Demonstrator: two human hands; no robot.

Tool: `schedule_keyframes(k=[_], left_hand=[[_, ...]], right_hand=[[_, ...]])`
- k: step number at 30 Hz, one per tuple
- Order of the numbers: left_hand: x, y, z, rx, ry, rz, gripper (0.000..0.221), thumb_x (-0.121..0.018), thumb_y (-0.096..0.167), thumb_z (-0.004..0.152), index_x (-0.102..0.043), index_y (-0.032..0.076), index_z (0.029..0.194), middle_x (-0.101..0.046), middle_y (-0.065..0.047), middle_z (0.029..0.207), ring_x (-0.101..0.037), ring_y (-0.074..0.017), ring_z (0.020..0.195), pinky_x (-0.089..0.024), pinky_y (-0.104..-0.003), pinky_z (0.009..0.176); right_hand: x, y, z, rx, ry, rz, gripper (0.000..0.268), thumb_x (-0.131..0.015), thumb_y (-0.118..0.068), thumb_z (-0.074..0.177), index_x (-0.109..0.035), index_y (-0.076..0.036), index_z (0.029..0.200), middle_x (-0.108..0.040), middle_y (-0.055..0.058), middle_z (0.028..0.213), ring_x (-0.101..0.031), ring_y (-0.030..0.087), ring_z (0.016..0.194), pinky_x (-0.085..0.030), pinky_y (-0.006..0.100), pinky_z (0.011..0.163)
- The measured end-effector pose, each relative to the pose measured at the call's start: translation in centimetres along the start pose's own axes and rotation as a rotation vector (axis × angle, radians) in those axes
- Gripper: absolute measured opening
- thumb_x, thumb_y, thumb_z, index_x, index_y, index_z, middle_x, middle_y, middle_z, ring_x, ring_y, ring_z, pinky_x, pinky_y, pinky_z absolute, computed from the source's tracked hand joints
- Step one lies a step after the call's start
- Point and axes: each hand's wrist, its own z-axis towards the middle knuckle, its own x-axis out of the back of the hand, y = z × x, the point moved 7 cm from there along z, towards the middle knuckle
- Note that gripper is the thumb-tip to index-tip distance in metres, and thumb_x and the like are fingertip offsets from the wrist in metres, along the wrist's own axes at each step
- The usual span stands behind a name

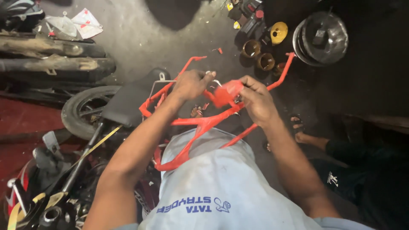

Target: Manually wrapping a red plastic motorcycle frame part with red adhesive tape or film.

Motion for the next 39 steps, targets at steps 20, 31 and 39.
schedule_keyframes(k=[20,31,39], left_hand=[[-3.2,0.7,1.4,-0.105,-0.030,0.173,0.061,-0.046,0.060,0.099,-0.079,0.008,0.098,-0.074,-0.019,0.092,-0.070,-0.0403,0.098,-0.050,-0.052,0.088],[-2.1,-0.2,0.8,-0.034,-0.002,0.086,0.059,-0.048,0.062,0.096,-0.079,0.012,0.098,-0.076,-0.016,0.087,-0.071,-0.0376,0.095,-0.052,-0.051,0.088],[-2.4,1.1,0.7,-0.081,-0.032,0.133,0.061,-0.046,0.060,0.099,-0.079,0.009,0.097,-0.075,-0.017,0.084,-0.071,-0.0383,0.093,-0.050,-0.052,0.088]], right_hand=[[2.9,-13.6,4.0,0.436,0.094,-0.269,0.048,-0.072,0.001,0.105,-0.049,-0.003,0.148,-0.070,0.014,0.111,-0.073,0.024,0.097,-0.063,0.037,0.085],[0.0,-3.7,-1.4,-0.133,0.008,-1.110,0.032,-0.087,-0.026,0.079,-0.075,-0.006,0.102,-0.074,0.005,0.086,-0.068,0.012,0.076,-0.052,0.029,0.068],[2.5,1.9,-1.1,0.042,0.178,-0.761,0.020,-0.076,-0.020,0.093,-0.075,0.000,0.094,-0.066,0.002,0.076,-0.057,0.009,0.066,-0.047,0.028,0.061]])
